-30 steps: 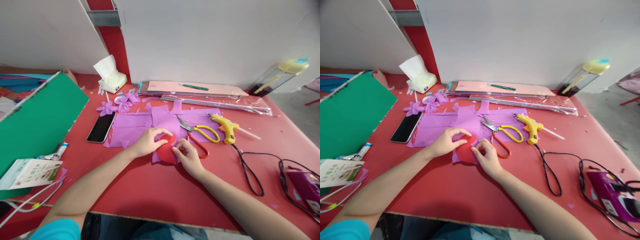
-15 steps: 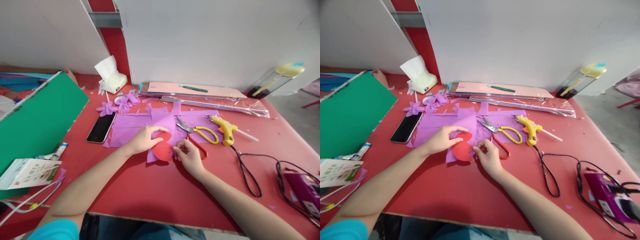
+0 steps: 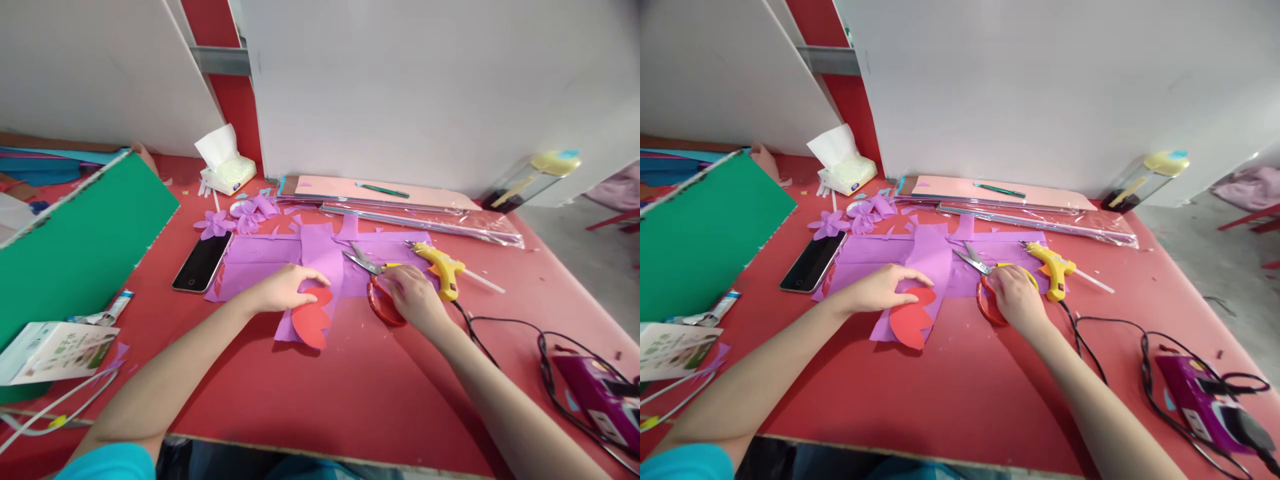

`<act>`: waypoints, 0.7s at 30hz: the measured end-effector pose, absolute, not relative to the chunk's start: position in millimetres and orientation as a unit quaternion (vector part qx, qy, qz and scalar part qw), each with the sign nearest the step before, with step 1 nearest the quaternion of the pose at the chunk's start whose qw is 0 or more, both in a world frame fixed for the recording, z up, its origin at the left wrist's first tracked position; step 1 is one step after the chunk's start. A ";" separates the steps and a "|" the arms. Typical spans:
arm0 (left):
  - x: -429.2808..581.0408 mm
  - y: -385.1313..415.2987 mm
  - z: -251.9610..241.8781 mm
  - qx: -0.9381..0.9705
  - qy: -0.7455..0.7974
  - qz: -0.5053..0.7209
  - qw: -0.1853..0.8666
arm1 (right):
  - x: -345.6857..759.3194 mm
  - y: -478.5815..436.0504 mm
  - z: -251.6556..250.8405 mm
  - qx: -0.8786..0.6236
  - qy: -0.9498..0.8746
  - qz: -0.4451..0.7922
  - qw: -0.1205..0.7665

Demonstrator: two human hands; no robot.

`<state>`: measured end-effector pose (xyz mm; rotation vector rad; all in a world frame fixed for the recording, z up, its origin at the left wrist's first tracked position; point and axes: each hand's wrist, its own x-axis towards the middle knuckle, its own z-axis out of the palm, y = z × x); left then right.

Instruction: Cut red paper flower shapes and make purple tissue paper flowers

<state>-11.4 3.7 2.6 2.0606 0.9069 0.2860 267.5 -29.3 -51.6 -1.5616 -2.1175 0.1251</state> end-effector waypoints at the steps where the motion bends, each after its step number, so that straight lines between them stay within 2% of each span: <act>1: -11.8 3.6 3.0 0.824 0.364 0.111 0.420 | 271.8 -28.3 -54.7 -0.586 -0.779 0.032 0.219; 5: -13.0 3.3 3.6 0.825 0.370 0.115 0.411 | 279.5 -27.5 -63.6 -0.610 -0.781 0.021 0.131; 15: -15.3 3.2 12.2 0.825 0.377 0.131 0.400 | 273.2 -18.1 -49.3 -0.677 -0.728 0.099 0.052; 21: -16.4 5.3 11.2 0.817 0.378 0.136 0.412 | 271.1 -26.4 -45.9 -0.672 -0.734 0.052 0.084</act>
